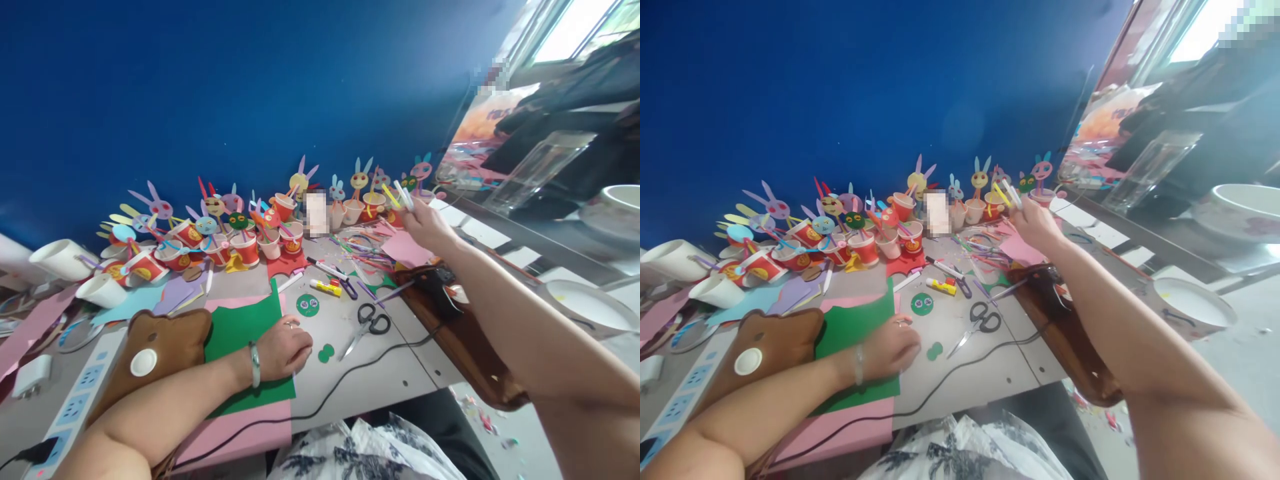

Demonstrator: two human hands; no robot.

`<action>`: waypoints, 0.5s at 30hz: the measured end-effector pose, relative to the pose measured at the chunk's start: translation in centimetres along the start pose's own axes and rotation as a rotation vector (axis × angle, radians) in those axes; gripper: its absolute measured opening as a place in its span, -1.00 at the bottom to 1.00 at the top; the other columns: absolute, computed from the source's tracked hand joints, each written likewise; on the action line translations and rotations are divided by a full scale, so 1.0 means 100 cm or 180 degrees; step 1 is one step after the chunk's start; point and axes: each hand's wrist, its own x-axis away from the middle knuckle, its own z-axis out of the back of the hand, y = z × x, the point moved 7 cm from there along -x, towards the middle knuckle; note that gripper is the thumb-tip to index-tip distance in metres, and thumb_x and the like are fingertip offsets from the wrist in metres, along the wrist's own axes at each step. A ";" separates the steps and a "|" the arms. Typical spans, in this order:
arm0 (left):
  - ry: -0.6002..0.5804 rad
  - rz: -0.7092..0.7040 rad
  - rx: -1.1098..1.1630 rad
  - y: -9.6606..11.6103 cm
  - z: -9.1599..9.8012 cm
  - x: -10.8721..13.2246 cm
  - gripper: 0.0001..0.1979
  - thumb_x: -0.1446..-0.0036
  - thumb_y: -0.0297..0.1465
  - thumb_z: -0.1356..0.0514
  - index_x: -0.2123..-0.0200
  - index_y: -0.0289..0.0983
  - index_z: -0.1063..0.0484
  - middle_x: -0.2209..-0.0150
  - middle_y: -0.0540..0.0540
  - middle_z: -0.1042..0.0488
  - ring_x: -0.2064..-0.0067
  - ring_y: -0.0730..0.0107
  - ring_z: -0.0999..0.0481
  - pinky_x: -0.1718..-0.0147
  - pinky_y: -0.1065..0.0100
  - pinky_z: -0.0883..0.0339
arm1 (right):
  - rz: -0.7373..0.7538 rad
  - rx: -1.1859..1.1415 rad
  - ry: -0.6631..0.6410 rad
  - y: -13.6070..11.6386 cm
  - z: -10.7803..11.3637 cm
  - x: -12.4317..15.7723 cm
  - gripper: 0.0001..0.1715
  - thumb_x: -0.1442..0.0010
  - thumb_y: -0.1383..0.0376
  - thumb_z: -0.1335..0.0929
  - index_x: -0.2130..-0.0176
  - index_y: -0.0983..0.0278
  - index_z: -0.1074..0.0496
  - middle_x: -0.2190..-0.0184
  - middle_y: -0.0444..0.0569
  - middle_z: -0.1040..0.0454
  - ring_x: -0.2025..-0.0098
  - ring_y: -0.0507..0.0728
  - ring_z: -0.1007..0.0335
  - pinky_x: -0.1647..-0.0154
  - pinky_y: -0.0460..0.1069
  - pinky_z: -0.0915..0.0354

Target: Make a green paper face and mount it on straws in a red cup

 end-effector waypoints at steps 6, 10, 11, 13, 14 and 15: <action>0.0039 0.0037 0.0025 -0.001 -0.001 0.000 -0.85 -0.29 -0.44 -0.01 0.31 -0.24 -0.35 0.41 -0.01 -0.51 0.37 0.41 -0.48 -0.13 0.21 -0.21 | -0.0835 0.0526 -0.0196 0.061 0.024 0.054 -0.65 -0.32 0.25 -0.12 0.17 0.35 -0.39 0.37 0.21 -0.48 0.39 0.17 -0.31 0.32 0.03 -0.15; 0.0102 0.0036 -0.0010 0.000 0.000 0.000 -0.85 -0.29 -0.44 -0.01 0.30 -0.24 -0.36 0.42 -0.02 -0.51 0.38 0.39 -0.48 -0.12 0.18 -0.24 | -0.1251 0.0920 -0.0026 0.093 0.037 0.080 -0.46 -0.37 0.14 -0.04 0.01 0.39 -0.38 0.22 0.41 -0.49 0.25 0.30 -0.39 0.27 0.11 -0.16; 0.0148 0.0030 -0.0028 0.000 0.001 0.000 -0.84 -0.29 -0.44 -0.01 0.31 -0.23 -0.36 0.42 -0.02 -0.51 0.38 0.39 -0.48 -0.11 0.18 -0.25 | -0.1354 0.1044 -0.0053 0.102 0.037 0.085 -0.44 -0.36 0.11 -0.06 -0.02 0.41 -0.38 0.19 0.47 -0.49 0.22 0.34 -0.39 0.27 0.14 -0.14; 0.0212 0.0032 -0.0051 0.000 0.001 0.000 -0.84 -0.29 -0.45 -0.01 0.31 -0.23 -0.37 0.43 0.00 -0.52 0.39 0.40 -0.47 -0.10 0.18 -0.26 | -0.1487 0.1254 -0.0238 0.119 0.031 0.094 -0.47 -0.33 0.15 -0.10 -0.05 0.39 -0.40 0.16 0.52 -0.49 0.20 0.38 -0.42 0.26 0.17 -0.13; 0.0235 0.0034 -0.0053 0.000 0.002 0.000 -0.84 -0.28 -0.46 -0.01 0.31 -0.22 -0.37 0.43 0.00 -0.52 0.39 0.40 -0.47 -0.10 0.19 -0.27 | -0.1516 0.1283 -0.0325 0.127 0.027 0.098 -0.49 -0.31 0.18 -0.13 -0.05 0.38 -0.41 0.16 0.51 -0.50 0.21 0.38 -0.43 0.27 0.16 -0.14; 0.0249 0.0032 -0.0051 0.000 0.002 0.000 -0.83 -0.28 -0.47 -0.01 0.31 -0.22 -0.37 0.43 0.01 -0.52 0.39 0.41 -0.47 -0.10 0.19 -0.27 | -0.1542 0.1287 -0.0411 0.133 0.023 0.103 -0.52 -0.29 0.21 -0.16 -0.03 0.38 -0.43 0.16 0.50 -0.51 0.21 0.37 -0.45 0.27 0.15 -0.15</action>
